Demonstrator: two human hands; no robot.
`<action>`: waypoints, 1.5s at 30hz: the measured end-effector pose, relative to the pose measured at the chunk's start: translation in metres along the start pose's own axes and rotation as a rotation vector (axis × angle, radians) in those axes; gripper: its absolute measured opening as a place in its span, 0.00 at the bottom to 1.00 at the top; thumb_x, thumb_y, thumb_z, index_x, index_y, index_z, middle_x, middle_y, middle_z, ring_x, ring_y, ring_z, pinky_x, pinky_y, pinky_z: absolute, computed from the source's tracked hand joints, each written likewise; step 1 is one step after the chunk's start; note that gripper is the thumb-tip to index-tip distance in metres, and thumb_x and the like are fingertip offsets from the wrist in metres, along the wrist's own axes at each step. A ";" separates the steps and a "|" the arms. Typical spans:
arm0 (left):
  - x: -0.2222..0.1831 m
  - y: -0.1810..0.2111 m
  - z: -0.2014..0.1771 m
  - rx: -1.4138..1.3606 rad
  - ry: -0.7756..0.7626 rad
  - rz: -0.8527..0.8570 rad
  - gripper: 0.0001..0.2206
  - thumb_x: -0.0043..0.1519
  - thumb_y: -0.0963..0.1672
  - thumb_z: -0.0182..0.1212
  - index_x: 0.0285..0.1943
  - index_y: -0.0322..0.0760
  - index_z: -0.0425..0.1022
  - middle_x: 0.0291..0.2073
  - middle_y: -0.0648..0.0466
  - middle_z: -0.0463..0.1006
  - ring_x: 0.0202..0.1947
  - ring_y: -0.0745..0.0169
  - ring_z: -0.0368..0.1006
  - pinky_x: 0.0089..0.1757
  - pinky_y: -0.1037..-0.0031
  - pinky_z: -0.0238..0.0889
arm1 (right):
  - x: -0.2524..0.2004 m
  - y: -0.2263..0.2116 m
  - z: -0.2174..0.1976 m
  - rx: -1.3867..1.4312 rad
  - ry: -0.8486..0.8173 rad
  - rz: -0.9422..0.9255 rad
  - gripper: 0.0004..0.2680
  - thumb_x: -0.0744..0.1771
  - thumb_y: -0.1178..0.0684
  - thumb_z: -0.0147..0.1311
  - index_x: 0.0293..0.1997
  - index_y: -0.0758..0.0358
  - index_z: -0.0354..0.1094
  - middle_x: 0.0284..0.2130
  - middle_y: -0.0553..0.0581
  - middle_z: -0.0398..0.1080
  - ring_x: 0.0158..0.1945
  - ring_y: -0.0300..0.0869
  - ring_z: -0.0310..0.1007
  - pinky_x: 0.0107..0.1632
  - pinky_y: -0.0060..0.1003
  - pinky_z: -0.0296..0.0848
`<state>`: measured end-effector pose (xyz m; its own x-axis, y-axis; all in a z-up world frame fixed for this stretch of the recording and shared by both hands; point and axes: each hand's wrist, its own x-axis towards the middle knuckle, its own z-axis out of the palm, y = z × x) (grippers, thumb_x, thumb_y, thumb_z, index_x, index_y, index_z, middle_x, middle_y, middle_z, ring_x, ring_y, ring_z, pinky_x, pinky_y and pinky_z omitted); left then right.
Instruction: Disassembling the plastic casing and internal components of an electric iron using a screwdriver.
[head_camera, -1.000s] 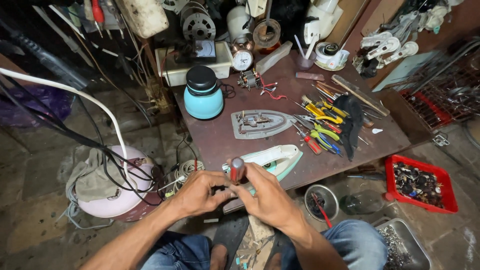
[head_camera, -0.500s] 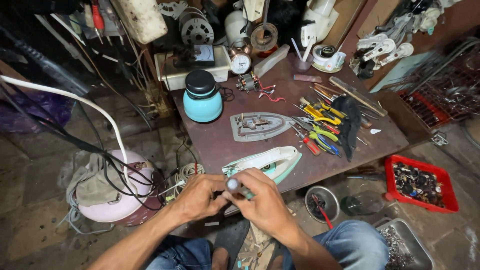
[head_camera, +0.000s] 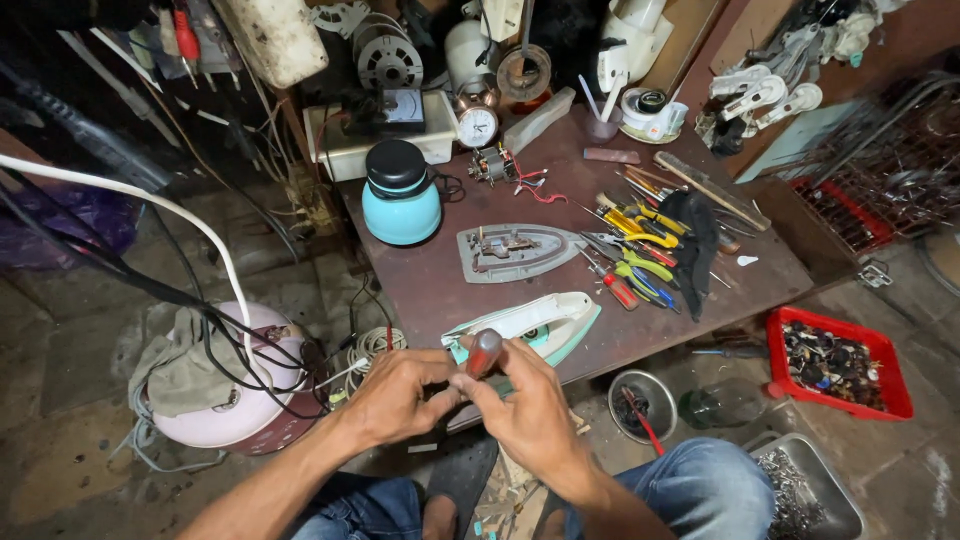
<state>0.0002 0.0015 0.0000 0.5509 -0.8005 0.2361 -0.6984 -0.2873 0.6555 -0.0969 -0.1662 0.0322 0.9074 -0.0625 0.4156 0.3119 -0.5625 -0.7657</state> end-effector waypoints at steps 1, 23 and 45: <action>0.000 0.000 -0.001 -0.006 -0.009 0.012 0.06 0.60 0.45 0.63 0.35 0.40 0.81 0.22 0.61 0.73 0.19 0.62 0.66 0.23 0.65 0.57 | 0.000 0.000 0.000 0.016 0.011 0.048 0.08 0.65 0.52 0.57 0.45 0.62 0.71 0.47 0.59 0.75 0.51 0.47 0.75 0.52 0.39 0.73; 0.007 -0.007 0.003 -0.151 -0.074 -0.099 0.10 0.54 0.49 0.72 0.38 0.46 0.79 0.32 0.61 0.81 0.24 0.64 0.72 0.28 0.71 0.63 | -0.010 -0.003 -0.011 0.051 0.096 0.283 0.18 0.64 0.51 0.58 0.60 0.61 0.66 0.38 0.49 0.82 0.44 0.37 0.81 0.51 0.33 0.74; 0.003 -0.011 0.004 -0.175 -0.083 -0.036 0.11 0.55 0.48 0.70 0.43 0.42 0.82 0.32 0.58 0.81 0.29 0.61 0.75 0.31 0.66 0.68 | -0.002 0.004 -0.007 -0.171 -0.086 0.004 0.05 0.68 0.57 0.49 0.46 0.62 0.64 0.34 0.57 0.72 0.36 0.48 0.73 0.38 0.41 0.71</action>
<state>0.0076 -0.0004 -0.0094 0.5293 -0.8342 0.1550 -0.5849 -0.2264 0.7789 -0.0991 -0.1738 0.0315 0.9315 0.0021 0.3637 0.2630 -0.6946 -0.6697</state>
